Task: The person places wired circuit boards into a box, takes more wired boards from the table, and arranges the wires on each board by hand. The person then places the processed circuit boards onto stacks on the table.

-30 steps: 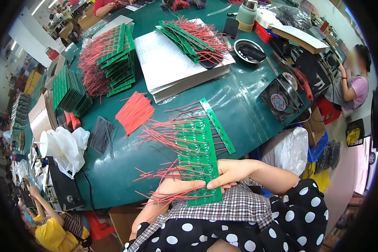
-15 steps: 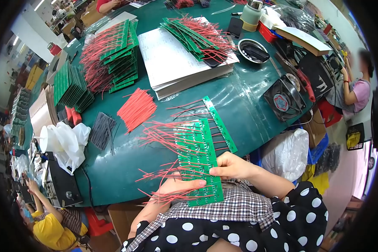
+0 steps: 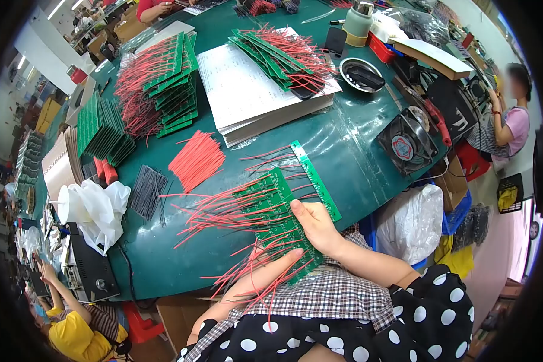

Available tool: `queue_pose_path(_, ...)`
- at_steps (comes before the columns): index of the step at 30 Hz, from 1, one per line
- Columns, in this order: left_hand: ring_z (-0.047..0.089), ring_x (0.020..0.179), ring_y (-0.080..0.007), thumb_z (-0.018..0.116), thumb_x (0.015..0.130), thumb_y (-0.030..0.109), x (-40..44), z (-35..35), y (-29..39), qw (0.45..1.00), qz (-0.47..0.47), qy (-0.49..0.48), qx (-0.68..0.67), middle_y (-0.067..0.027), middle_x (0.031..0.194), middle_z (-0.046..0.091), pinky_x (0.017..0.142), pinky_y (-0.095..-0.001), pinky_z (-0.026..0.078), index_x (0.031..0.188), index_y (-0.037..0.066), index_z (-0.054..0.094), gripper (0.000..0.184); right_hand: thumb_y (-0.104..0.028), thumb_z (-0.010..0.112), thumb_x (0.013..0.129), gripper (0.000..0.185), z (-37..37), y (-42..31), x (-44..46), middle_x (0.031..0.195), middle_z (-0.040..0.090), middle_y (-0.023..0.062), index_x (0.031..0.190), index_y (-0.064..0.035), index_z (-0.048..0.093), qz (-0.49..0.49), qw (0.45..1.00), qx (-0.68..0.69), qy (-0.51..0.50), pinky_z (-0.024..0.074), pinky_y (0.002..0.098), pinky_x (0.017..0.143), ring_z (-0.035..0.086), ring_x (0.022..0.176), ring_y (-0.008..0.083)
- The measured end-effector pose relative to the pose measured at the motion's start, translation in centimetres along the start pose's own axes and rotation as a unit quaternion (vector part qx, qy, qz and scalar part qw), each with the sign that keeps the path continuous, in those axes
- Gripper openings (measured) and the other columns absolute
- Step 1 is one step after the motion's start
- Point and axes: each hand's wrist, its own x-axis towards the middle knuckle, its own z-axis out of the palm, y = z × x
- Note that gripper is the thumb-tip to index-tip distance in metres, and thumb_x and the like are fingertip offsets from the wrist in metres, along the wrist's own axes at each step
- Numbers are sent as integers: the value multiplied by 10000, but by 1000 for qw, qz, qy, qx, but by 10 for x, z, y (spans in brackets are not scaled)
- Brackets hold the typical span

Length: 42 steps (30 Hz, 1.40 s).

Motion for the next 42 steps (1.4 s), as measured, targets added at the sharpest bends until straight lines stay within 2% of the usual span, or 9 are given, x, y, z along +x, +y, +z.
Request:
queue_pose_path(12,553,886,-131,617,796,110,1,-9,-21,997,15,-45,-53,-58,986,572,771,-255,464,1084,19,512,320,-369,352,921,471,4,5,-8,939,605,88,997,49,555,52,982,172,-51,454,241,720,563,812,116)
queue_pose_path(19,557,876,-129,612,794,78,2,-14,-36,986,-53,-72,-140,-64,977,576,750,-250,473,1086,17,509,316,-409,354,913,492,5,10,-12,794,610,46,846,11,600,166,970,174,-21,435,221,645,543,700,90)
queue_pose_path(23,564,851,-158,607,781,29,1,-11,-27,980,13,32,-195,-57,959,558,733,-310,499,1065,66,496,307,-457,323,908,551,-18,-13,1,484,461,18,583,-49,500,76,996,-6,34,332,225,409,410,412,87)
queue_pose_path(28,579,811,-172,598,754,17,1,-38,-2,933,94,285,-198,-70,916,559,685,-378,529,1053,75,451,338,-455,397,889,541,-49,-62,18,621,561,26,702,16,584,-26,999,-10,42,415,241,546,503,592,83)
queue_pose_path(30,583,706,-159,594,722,5,4,-69,-7,940,184,237,-159,-62,816,568,606,-321,518,960,45,496,261,-447,405,886,532,-60,-46,32,651,590,65,710,18,593,-27,992,-103,72,430,265,581,542,617,123)
queue_pose_path(35,591,739,-198,576,729,-22,-11,-79,4,935,223,218,-168,-105,870,561,669,-380,528,979,6,496,264,-427,412,871,481,-55,-67,34,690,575,221,724,-17,617,8,758,-637,140,451,362,598,580,691,325)
queue_pose_path(37,561,885,-247,585,731,-45,-23,-35,26,929,120,257,-237,-143,1035,498,778,-458,497,1100,26,435,405,-419,417,874,474,-50,-64,30,638,580,150,716,-12,601,-73,780,-597,172,445,337,549,584,605,260)
queue_pose_path(38,518,968,-271,600,724,-58,-19,-33,20,947,69,191,-249,-152,1125,429,830,-482,465,1183,65,368,529,-413,420,878,459,-42,-61,27,634,568,107,741,-10,593,-72,897,-421,112,438,315,533,567,579,213)
queue_pose_path(42,553,888,-122,603,758,5,7,-6,16,998,54,38,-12,-47,969,565,756,-262,479,1071,49,498,332,-373,423,901,409,-3,-35,22,680,550,35,853,11,556,-20,994,-75,-70,393,226,526,470,596,56)
